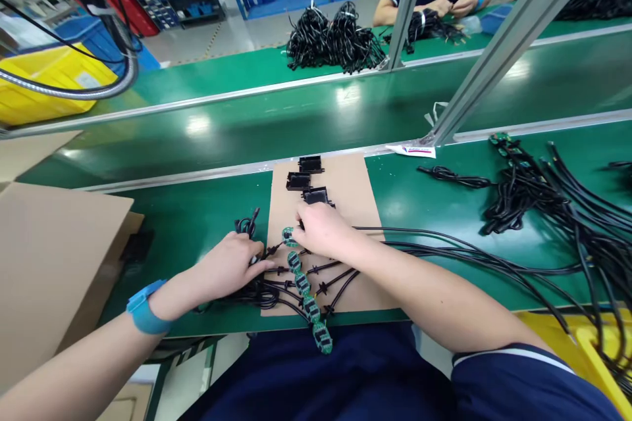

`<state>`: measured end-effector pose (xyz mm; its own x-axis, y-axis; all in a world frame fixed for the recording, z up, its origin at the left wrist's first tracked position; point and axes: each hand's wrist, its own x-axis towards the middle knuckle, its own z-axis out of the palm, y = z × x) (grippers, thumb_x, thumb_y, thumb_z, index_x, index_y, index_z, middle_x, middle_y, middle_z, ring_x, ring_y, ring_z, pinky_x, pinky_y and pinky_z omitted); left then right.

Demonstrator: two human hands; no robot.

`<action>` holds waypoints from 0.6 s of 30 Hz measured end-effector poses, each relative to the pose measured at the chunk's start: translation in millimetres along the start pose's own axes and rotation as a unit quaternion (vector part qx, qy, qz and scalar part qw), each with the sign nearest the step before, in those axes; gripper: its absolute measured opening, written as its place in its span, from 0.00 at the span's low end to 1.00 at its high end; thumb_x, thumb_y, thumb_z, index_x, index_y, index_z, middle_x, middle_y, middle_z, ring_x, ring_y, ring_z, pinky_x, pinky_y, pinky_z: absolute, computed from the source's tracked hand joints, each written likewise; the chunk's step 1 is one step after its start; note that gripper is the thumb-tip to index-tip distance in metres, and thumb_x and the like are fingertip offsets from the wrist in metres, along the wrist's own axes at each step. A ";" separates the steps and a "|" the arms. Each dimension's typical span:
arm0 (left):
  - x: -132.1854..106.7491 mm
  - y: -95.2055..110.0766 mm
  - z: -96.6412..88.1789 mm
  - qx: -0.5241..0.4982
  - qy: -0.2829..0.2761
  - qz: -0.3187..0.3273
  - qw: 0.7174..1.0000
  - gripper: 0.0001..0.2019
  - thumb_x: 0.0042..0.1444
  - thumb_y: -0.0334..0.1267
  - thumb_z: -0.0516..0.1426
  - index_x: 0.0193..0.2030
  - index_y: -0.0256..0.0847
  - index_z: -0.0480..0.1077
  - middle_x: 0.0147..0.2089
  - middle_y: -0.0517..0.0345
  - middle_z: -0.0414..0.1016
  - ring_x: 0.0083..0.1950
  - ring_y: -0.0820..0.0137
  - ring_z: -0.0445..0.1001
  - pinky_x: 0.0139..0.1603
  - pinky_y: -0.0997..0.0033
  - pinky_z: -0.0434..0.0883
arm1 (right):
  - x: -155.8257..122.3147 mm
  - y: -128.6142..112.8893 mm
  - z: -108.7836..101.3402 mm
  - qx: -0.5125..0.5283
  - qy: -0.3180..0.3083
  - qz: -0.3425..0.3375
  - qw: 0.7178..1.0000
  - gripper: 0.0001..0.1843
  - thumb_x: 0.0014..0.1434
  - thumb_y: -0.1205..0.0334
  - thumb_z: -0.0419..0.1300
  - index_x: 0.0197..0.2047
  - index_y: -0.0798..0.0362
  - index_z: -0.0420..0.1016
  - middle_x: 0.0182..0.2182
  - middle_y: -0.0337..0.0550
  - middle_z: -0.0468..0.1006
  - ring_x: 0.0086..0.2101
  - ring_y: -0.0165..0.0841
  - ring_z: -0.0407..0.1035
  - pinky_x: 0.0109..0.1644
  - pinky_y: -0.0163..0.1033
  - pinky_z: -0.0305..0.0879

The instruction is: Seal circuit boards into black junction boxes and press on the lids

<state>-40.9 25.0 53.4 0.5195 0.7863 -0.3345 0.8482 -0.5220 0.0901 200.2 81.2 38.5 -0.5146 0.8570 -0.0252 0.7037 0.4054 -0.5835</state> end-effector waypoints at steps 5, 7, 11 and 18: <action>34.3 -9.6 -12.8 -0.031 -0.122 -0.017 0.992 0.14 0.65 0.42 0.55 0.33 0.39 0.77 0.32 0.47 0.79 0.33 0.60 0.77 0.32 0.66 0.64 | 1.2 -8.5 -7.0 0.031 -0.021 -0.069 0.997 0.07 0.62 0.63 0.61 0.42 0.54 0.78 0.35 0.45 0.82 0.35 0.35 0.74 0.40 0.38 0.63; 36.9 -12.6 -17.9 -0.074 -0.090 0.002 0.993 0.12 0.65 0.38 0.54 0.32 0.40 0.76 0.32 0.50 0.79 0.32 0.63 0.76 0.31 0.68 0.64 | -2.2 -11.4 -16.8 0.040 -0.025 -0.078 0.996 0.11 0.63 0.57 0.63 0.44 0.55 0.80 0.34 0.46 0.82 0.36 0.37 0.74 0.41 0.39 0.64; 4.2 -8.4 -17.8 -0.157 0.156 -0.053 0.974 0.13 0.67 0.36 0.50 0.34 0.41 0.72 0.30 0.57 0.78 0.29 0.70 0.74 0.31 0.72 0.67 | -12.6 -12.7 -37.8 0.116 -0.017 -0.092 0.989 0.22 0.62 0.44 0.65 0.49 0.53 0.79 0.38 0.45 0.82 0.39 0.37 0.74 0.43 0.39 0.65; -89.2 21.7 6.0 -0.115 0.441 -0.169 0.874 0.11 0.61 0.39 0.53 0.48 0.51 0.70 0.44 0.49 0.79 0.47 0.52 0.80 0.46 0.46 0.76 | -27.0 -14.7 -25.8 0.102 -0.121 -0.124 0.980 0.09 0.66 0.56 0.63 0.42 0.53 0.79 0.40 0.46 0.81 0.41 0.38 0.74 0.44 0.39 0.65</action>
<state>-69.4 -58.4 79.6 0.0274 0.8849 0.4650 0.9141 -0.2104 0.3465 216.4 60.3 68.7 -0.7750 0.6307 -0.0393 0.4431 0.4980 -0.7454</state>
